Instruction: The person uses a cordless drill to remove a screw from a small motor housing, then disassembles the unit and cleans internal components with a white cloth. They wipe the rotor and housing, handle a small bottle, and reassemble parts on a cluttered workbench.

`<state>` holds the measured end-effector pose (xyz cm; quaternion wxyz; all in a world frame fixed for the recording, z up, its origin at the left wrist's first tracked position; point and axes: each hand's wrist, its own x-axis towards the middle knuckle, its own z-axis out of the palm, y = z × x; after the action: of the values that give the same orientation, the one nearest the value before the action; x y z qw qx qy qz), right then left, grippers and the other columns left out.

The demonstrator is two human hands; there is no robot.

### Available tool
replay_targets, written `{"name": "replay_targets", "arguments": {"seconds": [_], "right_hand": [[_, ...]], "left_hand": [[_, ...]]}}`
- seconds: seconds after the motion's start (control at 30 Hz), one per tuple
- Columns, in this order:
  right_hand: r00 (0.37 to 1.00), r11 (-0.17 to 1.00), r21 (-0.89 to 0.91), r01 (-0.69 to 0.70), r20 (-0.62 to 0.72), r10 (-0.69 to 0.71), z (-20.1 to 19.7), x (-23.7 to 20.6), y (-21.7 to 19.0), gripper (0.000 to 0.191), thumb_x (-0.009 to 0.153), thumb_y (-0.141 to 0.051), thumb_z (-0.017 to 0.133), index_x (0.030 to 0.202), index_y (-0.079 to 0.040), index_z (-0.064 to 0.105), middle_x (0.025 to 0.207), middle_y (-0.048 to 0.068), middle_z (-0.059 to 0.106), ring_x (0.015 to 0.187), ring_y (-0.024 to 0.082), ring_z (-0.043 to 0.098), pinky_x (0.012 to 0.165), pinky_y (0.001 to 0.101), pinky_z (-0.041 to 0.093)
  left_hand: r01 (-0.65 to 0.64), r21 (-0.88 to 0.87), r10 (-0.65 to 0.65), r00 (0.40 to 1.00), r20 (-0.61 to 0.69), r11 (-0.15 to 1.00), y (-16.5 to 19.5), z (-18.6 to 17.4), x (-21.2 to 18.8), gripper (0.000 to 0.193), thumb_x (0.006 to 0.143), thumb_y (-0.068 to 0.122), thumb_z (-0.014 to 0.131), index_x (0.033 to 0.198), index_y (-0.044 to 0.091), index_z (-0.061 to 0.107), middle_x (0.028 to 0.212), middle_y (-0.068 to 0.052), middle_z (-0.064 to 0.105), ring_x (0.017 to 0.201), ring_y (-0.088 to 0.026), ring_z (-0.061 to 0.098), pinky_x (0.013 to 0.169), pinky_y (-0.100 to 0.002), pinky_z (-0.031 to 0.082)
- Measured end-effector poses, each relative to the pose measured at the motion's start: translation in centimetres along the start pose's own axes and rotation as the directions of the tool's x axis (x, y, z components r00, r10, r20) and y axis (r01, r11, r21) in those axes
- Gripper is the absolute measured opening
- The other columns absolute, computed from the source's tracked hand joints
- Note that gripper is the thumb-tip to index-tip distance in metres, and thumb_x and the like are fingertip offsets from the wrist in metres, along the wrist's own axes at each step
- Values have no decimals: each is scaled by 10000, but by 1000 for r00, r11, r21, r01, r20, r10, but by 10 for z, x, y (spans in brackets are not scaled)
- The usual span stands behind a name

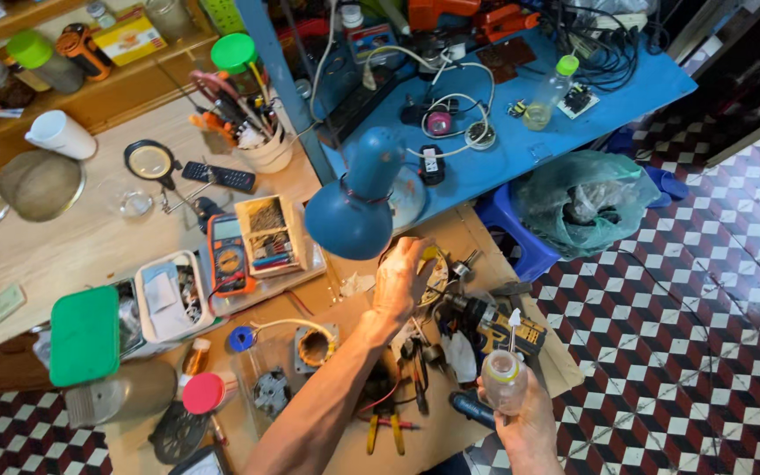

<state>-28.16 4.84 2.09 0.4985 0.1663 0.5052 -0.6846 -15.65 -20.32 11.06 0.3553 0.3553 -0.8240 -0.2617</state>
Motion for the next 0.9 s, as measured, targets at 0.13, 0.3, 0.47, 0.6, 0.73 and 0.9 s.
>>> {"name": "replay_targets", "arguments": {"seconds": [0.13, 0.3, 0.47, 0.6, 0.73, 0.9], "right_hand": [[998, 999, 32, -6, -56, 8, 1, 25, -29, 340, 964, -301, 565, 1133, -19, 650, 892, 114, 716, 785, 251, 706, 678, 365, 584], [998, 991, 130, -6, -68, 15, -2, 53, -61, 294, 938, -293, 638, 1136, -75, 637, 884, 77, 705, 764, 223, 711, 647, 362, 588], [997, 988, 153, -28, -72, 39, 0, 62, -86, 238, 951, -247, 625, 1101, -62, 626, 904, 72, 699, 781, 203, 716, 689, 352, 605], [997, 985, 167, 28, 71, -40, 19, 63, -97, 302, 962, -175, 613, 1208, -8, 668, 969, 64, 721, 857, 163, 714, 756, 319, 601], [993, 995, 90, 49, 104, -58, 37, 33, -99, 298, 960, -195, 631, 1203, -23, 645, 1012, 59, 718, 904, 175, 712, 782, 336, 589], [984, 997, -45, 64, 170, -55, 53, -36, -60, 322, 944, -263, 638, 1111, 7, 697, 1019, 96, 732, 892, 202, 720, 763, 344, 592]], "left_hand": [[-41, -22, 37, 992, -124, 999, 15, 55, 61, 324, 932, 89, 696, 1245, 41, 629, 1207, -165, 632, 984, -393, 664, 804, -460, 551], [65, 83, -59, 996, -67, 994, 15, 106, 135, 324, 940, 98, 688, 1252, 35, 628, 1189, -164, 630, 980, -402, 667, 812, -476, 550], [66, 96, -53, 991, -125, 993, 15, 121, 149, 417, 888, 73, 694, 1281, -24, 595, 1195, -215, 615, 939, -433, 656, 762, -476, 549], [114, -124, -139, 966, -217, 986, 44, 96, 101, 346, 989, 46, 651, 1328, 26, 583, 1209, -169, 646, 923, -335, 707, 812, -397, 580], [328, -409, -177, 914, 365, 851, 105, 24, -13, 546, 892, 24, 566, 1434, 87, 556, 1272, -160, 646, 1127, -279, 659, 858, -395, 598], [523, -424, -321, 827, 461, 739, 169, -18, -95, 718, 799, 287, 778, 1440, 127, 495, 1346, -130, 648, 1241, -256, 656, 984, -392, 573]]}}
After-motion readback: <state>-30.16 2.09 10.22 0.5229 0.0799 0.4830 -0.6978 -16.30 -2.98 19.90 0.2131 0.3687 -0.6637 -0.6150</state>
